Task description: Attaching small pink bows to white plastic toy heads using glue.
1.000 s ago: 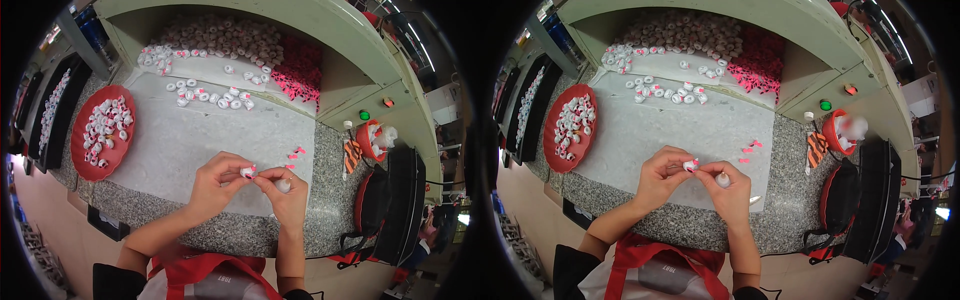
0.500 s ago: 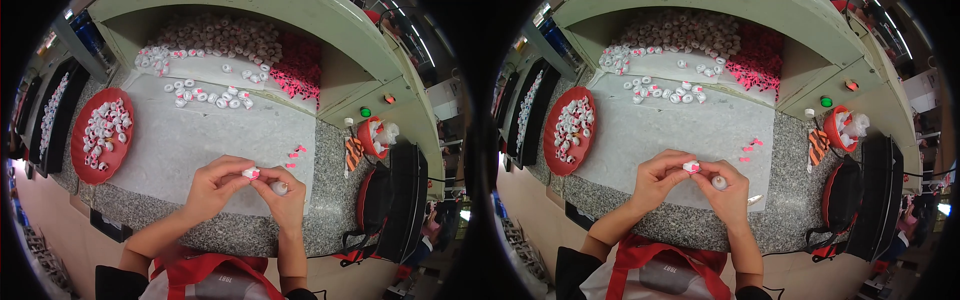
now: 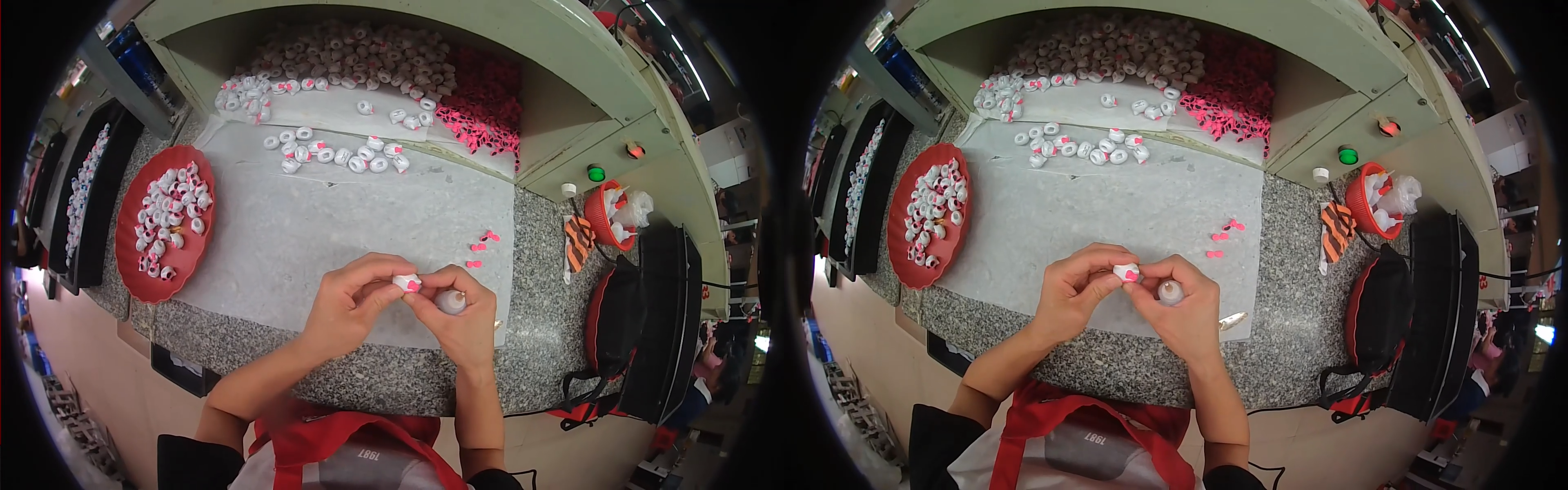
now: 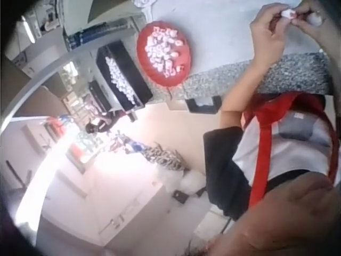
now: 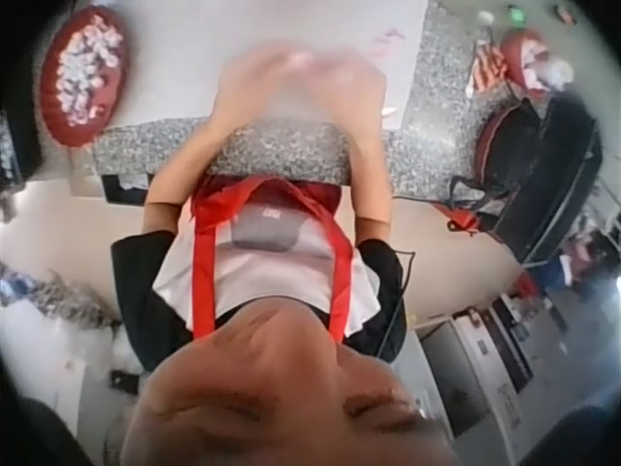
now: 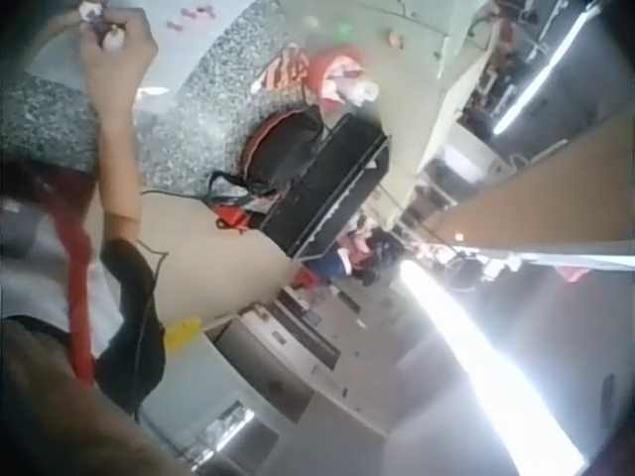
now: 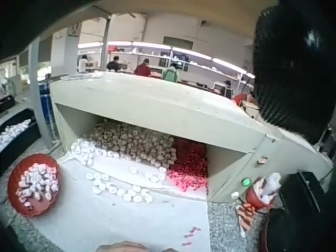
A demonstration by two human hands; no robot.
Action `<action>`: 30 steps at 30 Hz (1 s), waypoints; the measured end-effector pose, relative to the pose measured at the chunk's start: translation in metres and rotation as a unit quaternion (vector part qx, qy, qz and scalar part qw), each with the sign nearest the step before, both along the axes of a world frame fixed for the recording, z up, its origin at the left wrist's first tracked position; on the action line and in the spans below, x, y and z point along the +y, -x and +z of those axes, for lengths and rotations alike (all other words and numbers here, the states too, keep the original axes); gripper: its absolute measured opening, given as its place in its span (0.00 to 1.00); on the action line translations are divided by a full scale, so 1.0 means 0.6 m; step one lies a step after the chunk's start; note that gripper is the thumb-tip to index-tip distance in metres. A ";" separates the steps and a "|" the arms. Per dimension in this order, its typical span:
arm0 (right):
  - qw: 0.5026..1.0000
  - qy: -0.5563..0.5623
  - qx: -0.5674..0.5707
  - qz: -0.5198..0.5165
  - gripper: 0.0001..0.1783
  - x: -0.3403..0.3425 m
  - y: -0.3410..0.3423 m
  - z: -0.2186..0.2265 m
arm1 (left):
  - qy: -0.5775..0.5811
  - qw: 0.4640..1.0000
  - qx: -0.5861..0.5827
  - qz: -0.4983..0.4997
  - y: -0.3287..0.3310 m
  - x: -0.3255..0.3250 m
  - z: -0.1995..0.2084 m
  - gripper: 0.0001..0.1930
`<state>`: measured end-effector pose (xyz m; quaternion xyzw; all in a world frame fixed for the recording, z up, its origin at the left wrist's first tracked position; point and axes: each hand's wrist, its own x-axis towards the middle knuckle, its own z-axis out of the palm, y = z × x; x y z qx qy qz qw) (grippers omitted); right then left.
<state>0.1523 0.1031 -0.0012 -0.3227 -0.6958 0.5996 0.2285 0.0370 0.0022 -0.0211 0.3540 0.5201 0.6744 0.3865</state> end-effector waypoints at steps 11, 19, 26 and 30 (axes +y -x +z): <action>0.994 -0.104 0.043 0.012 0.09 0.009 -0.003 -0.012 | 0.052 0.992 -0.115 -0.009 0.013 0.002 -0.002 0.14; 0.981 -0.123 0.146 0.045 0.17 -0.004 0.002 -0.016 | 0.043 0.980 -0.195 0.003 0.009 -0.007 0.012 0.18; 0.976 0.074 0.195 0.058 0.11 0.005 -0.006 -0.017 | -0.013 0.995 0.098 -0.011 0.003 -0.013 0.007 0.17; 0.963 0.166 0.211 0.038 0.09 0.003 -0.001 -0.014 | -0.035 0.996 0.081 0.032 -0.008 -0.011 0.018 0.14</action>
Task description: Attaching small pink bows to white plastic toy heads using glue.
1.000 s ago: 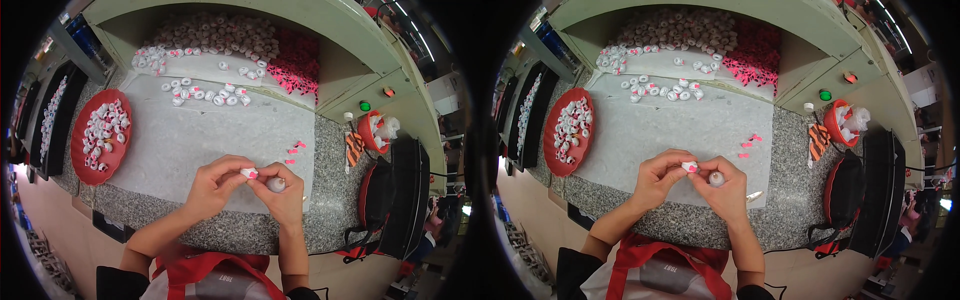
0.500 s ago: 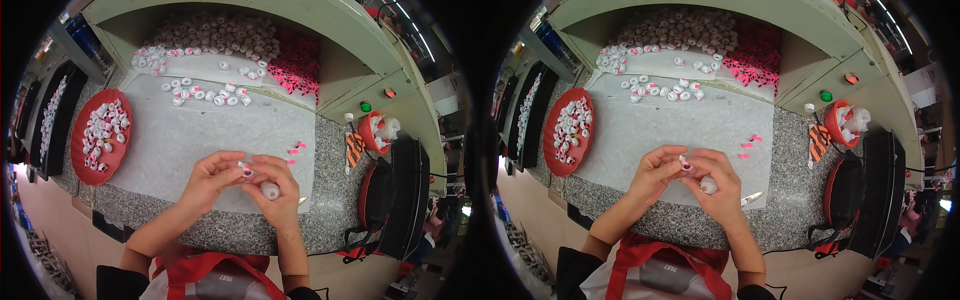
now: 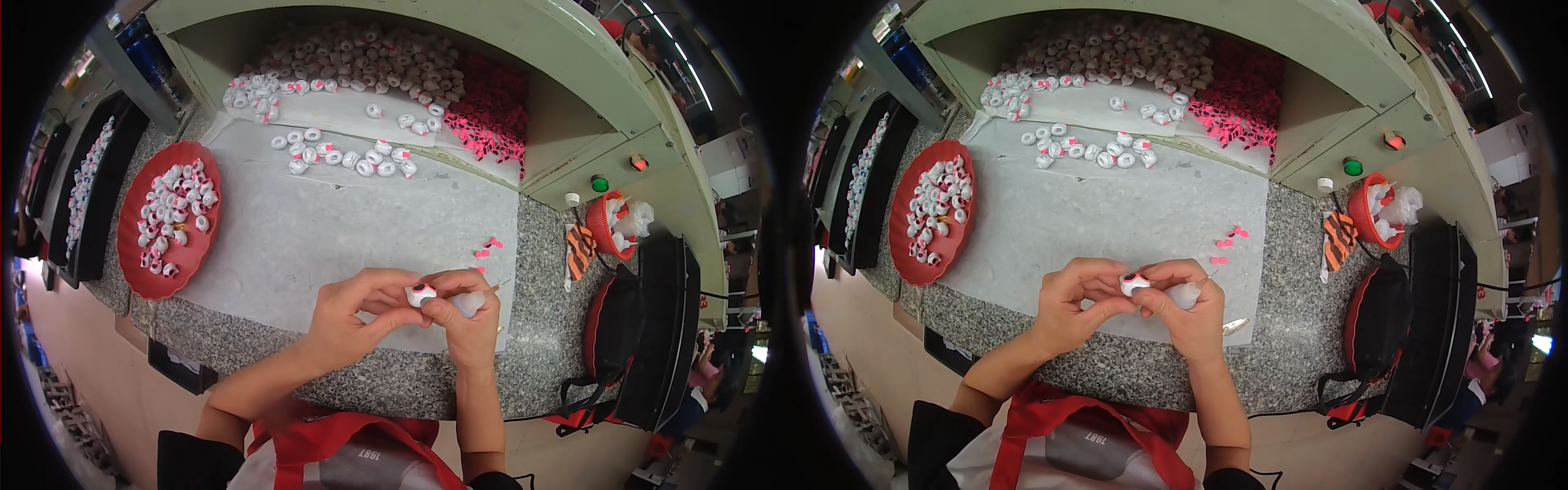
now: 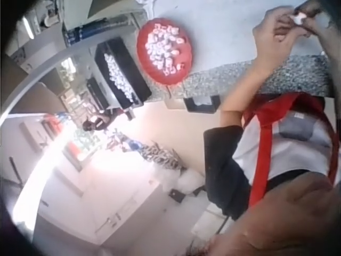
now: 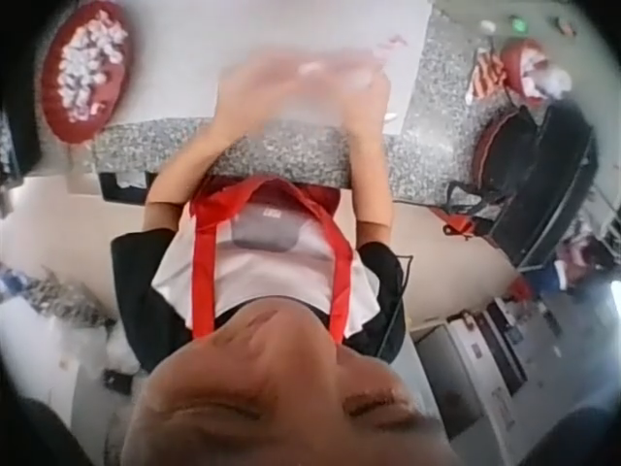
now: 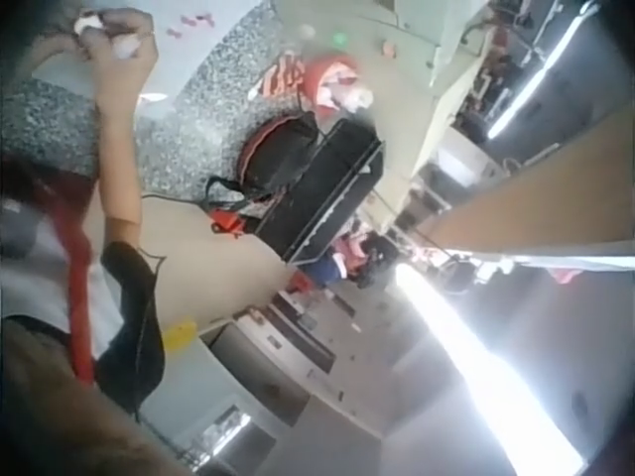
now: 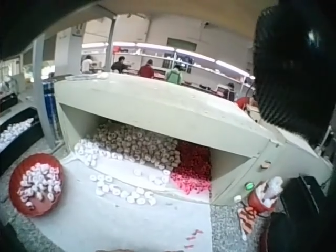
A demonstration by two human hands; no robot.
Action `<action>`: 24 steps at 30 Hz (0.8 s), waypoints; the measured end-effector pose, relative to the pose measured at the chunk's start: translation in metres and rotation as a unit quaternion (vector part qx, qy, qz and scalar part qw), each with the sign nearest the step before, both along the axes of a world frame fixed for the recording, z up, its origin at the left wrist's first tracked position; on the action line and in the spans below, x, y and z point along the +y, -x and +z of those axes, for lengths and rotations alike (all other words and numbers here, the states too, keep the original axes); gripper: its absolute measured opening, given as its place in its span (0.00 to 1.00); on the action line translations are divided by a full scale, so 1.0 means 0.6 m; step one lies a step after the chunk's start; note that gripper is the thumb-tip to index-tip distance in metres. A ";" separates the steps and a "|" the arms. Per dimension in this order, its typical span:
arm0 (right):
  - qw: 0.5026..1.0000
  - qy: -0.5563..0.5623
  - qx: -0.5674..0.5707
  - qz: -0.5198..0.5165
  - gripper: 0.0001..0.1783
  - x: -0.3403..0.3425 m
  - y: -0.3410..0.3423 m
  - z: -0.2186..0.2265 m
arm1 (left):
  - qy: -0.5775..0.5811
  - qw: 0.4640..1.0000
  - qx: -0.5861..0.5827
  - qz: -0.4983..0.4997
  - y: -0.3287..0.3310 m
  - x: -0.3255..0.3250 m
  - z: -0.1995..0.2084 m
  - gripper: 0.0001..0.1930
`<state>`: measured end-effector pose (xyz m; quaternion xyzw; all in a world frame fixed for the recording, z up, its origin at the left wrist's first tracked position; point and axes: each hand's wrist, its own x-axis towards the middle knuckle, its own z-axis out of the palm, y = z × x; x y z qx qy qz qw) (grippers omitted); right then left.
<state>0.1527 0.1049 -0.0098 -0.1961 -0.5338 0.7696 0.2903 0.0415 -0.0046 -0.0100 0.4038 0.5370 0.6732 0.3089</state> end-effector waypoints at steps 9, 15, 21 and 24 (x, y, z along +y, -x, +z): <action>0.997 0.049 -0.054 -0.007 0.08 -0.013 0.016 -0.003 | 0.059 0.998 0.009 0.030 0.007 -0.003 0.008 0.12; 0.999 0.041 -0.035 0.007 0.07 -0.027 0.027 -0.019 | 0.057 0.997 -0.046 0.036 0.011 -0.025 0.000 0.11; 0.996 0.053 -0.073 0.025 0.08 -0.038 0.038 -0.023 | 0.128 0.991 -0.014 0.043 0.024 -0.046 0.015 0.10; 0.990 0.015 -0.124 0.067 0.10 -0.040 0.040 -0.025 | 0.164 0.985 -0.029 0.054 0.035 -0.065 0.016 0.11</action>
